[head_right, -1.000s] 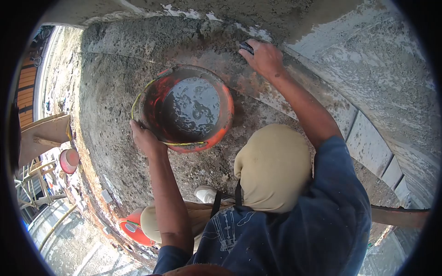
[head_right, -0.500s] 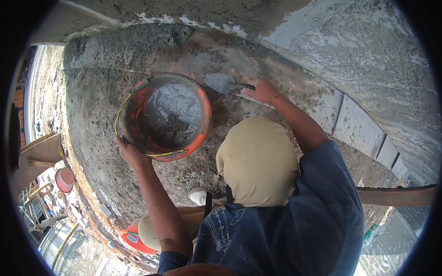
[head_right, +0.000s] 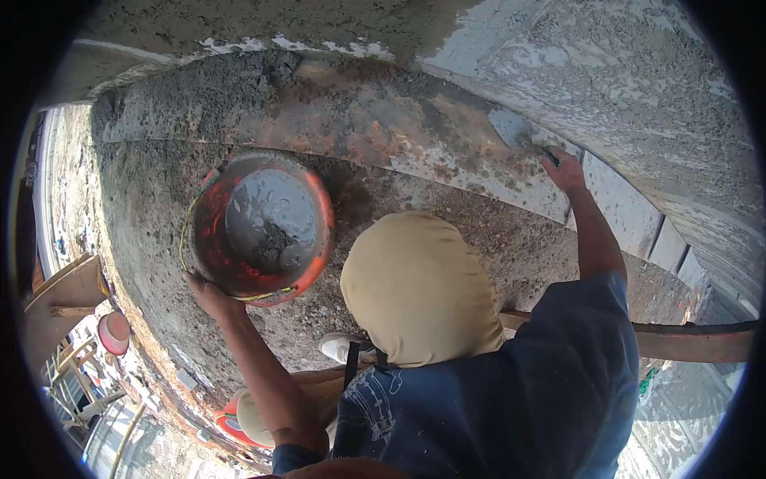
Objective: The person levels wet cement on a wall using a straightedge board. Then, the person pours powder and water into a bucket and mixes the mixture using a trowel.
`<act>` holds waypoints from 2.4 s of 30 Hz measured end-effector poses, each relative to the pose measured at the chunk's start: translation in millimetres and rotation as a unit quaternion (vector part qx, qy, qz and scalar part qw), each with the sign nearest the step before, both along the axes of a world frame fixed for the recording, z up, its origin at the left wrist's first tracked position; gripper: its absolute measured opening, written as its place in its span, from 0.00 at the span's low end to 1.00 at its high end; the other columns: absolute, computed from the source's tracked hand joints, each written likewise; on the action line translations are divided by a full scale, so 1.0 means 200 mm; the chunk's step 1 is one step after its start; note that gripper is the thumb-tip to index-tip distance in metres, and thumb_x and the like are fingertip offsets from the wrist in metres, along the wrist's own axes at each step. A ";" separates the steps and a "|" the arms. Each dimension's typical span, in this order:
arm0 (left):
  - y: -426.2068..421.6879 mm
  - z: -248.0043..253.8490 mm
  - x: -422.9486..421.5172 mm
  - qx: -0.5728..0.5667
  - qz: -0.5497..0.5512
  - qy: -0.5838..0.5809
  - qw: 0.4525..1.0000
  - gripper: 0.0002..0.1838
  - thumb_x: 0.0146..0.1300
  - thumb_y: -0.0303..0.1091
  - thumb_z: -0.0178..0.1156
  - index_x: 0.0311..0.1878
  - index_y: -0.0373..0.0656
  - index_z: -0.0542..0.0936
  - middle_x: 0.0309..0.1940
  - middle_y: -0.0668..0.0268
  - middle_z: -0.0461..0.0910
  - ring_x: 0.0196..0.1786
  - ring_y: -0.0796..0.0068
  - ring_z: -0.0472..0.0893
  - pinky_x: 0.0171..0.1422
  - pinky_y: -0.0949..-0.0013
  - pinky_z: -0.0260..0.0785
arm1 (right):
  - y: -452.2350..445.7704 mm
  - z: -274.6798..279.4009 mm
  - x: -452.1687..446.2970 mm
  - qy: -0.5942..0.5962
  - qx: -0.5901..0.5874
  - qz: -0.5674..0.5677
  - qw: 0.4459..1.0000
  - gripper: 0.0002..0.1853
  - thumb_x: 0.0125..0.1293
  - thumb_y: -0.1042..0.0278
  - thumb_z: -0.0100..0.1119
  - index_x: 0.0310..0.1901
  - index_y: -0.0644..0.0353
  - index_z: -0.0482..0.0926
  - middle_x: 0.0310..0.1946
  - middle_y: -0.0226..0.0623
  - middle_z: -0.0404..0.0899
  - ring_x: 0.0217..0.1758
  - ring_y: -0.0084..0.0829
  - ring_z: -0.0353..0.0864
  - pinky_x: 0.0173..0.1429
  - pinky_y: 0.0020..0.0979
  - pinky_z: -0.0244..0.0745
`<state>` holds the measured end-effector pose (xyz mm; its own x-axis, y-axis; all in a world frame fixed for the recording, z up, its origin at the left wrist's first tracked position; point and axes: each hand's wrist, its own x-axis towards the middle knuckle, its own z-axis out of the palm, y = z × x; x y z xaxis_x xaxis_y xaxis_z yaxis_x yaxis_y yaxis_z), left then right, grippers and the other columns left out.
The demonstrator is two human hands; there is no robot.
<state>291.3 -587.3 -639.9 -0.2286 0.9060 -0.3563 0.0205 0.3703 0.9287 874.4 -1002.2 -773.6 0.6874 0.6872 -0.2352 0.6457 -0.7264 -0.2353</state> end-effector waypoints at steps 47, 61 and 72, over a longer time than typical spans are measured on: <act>0.00 -0.03 0.03 0.051 0.032 -0.043 0.997 0.29 0.79 0.48 0.39 0.57 0.26 0.72 0.52 0.54 0.77 0.52 0.65 0.79 0.59 0.64 0.73 | 0.73 0.12 -1.01 0.041 0.197 -0.132 0.971 0.19 0.66 0.57 0.59 0.54 0.57 0.76 0.35 0.52 0.82 0.40 0.55 0.82 0.45 0.48 0.74; -0.02 0.05 0.10 0.058 0.052 -0.002 0.997 0.27 0.79 0.47 0.39 0.52 0.29 0.76 0.46 0.57 0.80 0.47 0.68 0.79 0.55 0.65 0.73 | 1.82 -0.23 -1.27 0.196 0.122 0.011 0.973 0.24 0.64 0.51 0.60 0.52 0.62 0.76 0.46 0.56 0.81 0.52 0.57 0.79 0.58 0.48 0.74; 0.02 -0.07 0.01 0.069 0.068 -0.032 0.995 0.27 0.79 0.48 0.40 0.50 0.29 0.77 0.44 0.58 0.80 0.45 0.70 0.79 0.54 0.66 0.73 | 2.23 -0.15 -1.13 0.201 0.150 0.056 0.966 0.27 0.63 0.49 0.60 0.53 0.65 0.78 0.47 0.57 0.82 0.53 0.55 0.80 0.58 0.45 0.74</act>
<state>293.1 -582.9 -653.8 -0.3326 0.9097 -0.2485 -0.0814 0.2348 0.9686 649.3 -555.6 -803.4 0.4997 0.8305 -0.2463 0.5282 -0.5175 -0.6732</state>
